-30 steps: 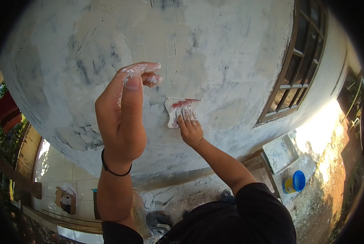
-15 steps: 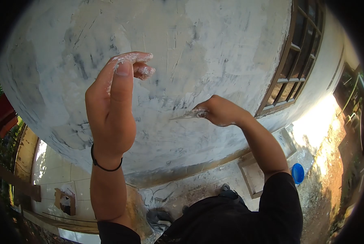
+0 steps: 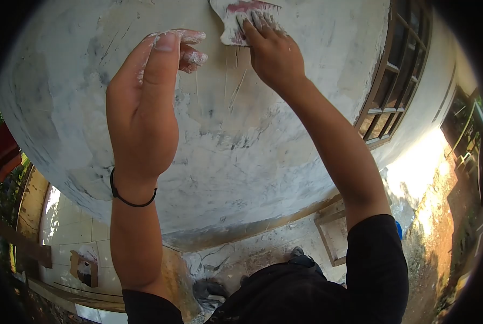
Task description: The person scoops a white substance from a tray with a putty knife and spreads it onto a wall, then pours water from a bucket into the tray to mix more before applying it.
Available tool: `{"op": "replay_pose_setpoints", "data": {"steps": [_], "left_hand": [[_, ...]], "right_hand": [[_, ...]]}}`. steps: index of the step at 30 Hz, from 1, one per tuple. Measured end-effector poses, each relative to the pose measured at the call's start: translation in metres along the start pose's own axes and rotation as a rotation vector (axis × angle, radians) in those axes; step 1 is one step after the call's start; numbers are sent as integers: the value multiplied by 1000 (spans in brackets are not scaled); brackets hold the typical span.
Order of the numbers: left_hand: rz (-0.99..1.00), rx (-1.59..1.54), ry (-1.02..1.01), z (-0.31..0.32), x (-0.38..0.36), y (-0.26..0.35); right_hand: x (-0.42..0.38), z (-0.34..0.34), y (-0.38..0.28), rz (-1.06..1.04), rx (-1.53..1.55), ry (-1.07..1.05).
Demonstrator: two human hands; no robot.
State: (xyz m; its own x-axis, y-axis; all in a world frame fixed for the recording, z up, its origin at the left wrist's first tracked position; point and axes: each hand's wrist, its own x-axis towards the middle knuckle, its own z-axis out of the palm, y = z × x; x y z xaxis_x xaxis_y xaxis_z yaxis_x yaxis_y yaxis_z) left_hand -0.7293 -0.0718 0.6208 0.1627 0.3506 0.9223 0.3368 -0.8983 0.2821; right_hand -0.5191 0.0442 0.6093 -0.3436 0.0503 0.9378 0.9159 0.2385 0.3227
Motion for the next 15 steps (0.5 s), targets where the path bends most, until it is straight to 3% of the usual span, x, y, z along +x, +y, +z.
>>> {"op": "replay_pose_setpoints", "data": {"steps": [2, 3, 9, 12, 14, 15], "left_hand": [[-29, -119, 32, 3, -7, 0], [-59, -236, 67, 3, -11, -1], [-115, -239, 31, 3, -29, -12], [-126, -243, 11, 6, -30, -11], [-109, -221, 9, 3, -29, -11], [-91, -198, 4, 2, -29, -11]], "right_hand": [[-61, 23, -34, 83, 36, 17], [-94, 25, -52, 113, 53, -42], [-299, 0, -153, -26, 169, -520], [-319, -18, -168, 18, 265, -689], [-302, -29, -164, 61, 414, -1124], [-293, -28, -155, 82, 451, -1039]]}}
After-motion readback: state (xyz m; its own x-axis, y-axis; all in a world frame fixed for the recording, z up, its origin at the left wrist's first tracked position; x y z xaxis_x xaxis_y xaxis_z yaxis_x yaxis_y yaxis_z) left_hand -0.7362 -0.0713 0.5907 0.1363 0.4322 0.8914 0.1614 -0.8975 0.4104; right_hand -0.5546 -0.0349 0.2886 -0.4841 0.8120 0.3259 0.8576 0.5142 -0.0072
